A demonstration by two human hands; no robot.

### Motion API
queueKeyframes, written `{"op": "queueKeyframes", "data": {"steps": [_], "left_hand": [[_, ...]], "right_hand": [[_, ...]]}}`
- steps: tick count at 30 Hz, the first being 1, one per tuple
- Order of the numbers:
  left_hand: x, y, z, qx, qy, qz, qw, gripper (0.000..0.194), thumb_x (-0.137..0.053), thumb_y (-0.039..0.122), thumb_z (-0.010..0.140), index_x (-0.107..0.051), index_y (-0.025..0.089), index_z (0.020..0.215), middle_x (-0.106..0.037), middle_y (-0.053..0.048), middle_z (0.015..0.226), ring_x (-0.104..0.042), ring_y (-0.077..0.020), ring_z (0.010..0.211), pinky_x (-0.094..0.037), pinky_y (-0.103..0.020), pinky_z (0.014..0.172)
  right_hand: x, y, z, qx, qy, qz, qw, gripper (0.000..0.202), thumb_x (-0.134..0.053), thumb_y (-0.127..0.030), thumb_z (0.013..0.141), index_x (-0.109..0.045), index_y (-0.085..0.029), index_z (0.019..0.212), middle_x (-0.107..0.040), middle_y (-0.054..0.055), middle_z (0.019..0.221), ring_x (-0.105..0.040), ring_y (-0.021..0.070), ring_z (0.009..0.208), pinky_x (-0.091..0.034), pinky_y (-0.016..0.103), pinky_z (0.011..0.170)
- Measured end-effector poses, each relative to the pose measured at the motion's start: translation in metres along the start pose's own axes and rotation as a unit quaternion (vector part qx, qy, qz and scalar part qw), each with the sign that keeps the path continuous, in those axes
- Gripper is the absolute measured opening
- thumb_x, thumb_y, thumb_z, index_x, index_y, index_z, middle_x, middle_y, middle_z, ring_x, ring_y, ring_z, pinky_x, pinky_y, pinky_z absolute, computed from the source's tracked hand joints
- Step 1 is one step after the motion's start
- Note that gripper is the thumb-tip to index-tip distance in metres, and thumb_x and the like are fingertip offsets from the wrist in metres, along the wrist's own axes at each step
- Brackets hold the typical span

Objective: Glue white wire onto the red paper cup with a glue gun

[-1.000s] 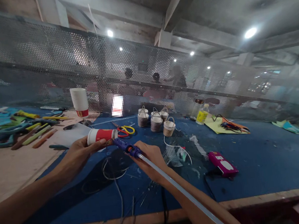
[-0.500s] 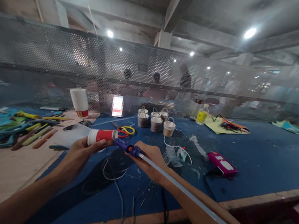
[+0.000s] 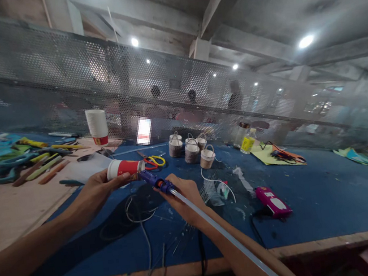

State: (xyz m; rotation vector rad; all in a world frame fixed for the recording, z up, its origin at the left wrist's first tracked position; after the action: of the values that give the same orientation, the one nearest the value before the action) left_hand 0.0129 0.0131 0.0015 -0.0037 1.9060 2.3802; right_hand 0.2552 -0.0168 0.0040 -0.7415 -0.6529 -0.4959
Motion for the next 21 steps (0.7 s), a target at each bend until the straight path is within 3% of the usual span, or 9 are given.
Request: {"op": "queueKeyframes", "data": {"steps": [21], "left_hand": [[-0.0008,0.002,-0.0008,-0.005,-0.01,0.008,1.0,0.029,-0.076,0.04,0.079,-0.074,0.02,0.1,-0.078,-0.008,0.097,-0.07,-0.0247,0.093,-0.05,-0.034,0.086]], "right_hand": [[-0.0023,0.0026,-0.0008,0.006,0.009,0.009,1.0,0.017,-0.056,-0.039,0.095,-0.054,-0.023,0.088,-0.064,-0.001,0.078,-0.059,0.015,0.066,-0.037,0.024,0.06]]}}
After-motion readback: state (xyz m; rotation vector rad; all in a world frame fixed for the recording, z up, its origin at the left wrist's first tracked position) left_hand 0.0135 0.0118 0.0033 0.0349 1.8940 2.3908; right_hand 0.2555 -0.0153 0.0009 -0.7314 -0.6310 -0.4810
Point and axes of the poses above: each hand's wrist, its own z-axis towards the middle knuckle, its own x-axis out of the back of the hand, y = z × x, the point moved 2 cm from there along z, towards the middle knuckle
